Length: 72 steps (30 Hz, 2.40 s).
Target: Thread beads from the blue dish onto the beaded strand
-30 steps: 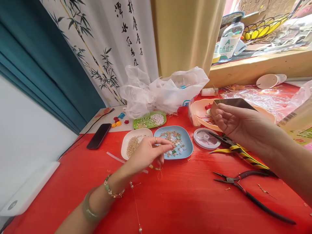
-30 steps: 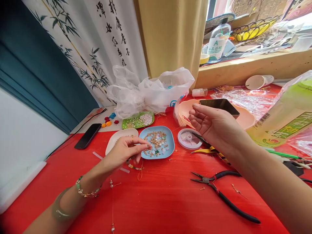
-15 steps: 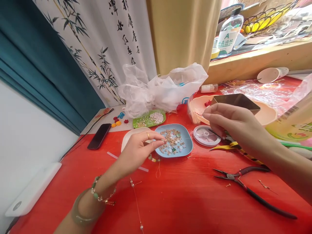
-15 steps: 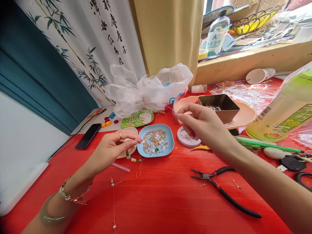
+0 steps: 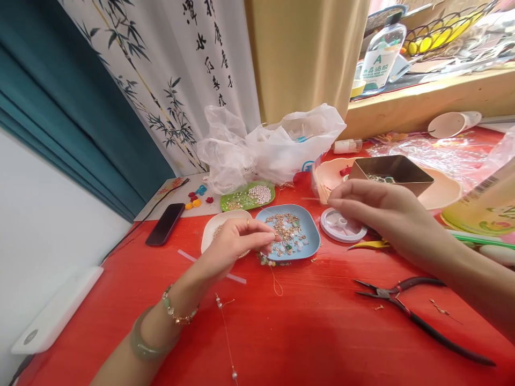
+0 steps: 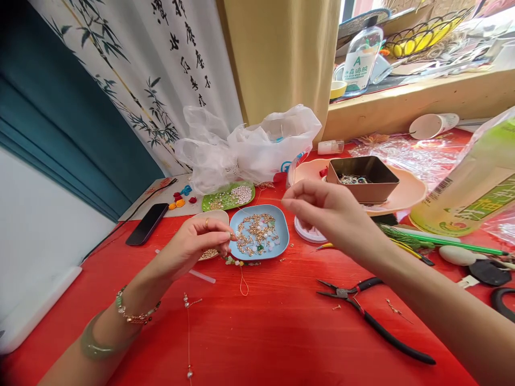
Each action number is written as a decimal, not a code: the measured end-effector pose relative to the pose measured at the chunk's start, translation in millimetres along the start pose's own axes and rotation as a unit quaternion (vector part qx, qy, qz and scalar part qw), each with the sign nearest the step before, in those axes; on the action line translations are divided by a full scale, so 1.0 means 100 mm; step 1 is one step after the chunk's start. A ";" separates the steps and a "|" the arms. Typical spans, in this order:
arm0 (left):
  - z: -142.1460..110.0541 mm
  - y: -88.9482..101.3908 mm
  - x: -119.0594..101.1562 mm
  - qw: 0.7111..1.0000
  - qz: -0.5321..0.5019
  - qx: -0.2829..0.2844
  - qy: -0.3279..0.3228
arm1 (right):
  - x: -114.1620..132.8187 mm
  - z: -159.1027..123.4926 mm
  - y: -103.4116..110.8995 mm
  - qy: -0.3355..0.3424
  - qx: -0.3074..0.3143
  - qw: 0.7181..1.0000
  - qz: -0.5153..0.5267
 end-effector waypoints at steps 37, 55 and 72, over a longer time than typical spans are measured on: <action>-0.03 -0.06 0.03 0.993 -0.079 0.057 0.060 | 0.14 -0.30 -0.40 0.305 0.004 0.898 -0.318; -0.04 -0.06 0.00 0.993 -0.076 0.082 0.040 | 0.07 -0.19 -0.34 0.121 0.092 0.980 -0.129; -0.03 -0.07 0.00 0.991 -0.086 0.090 0.044 | -0.02 -0.16 -0.31 0.089 0.113 0.982 -0.126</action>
Point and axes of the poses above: each hand's wrist, its own z-axis towards the middle knuckle, its own y-axis out of the back of the hand, x = y × z, the point moved 3 cm from there along z, towards the middle knuckle, and after that the axes turned 8 degrees about z, right-handed, at the moved point
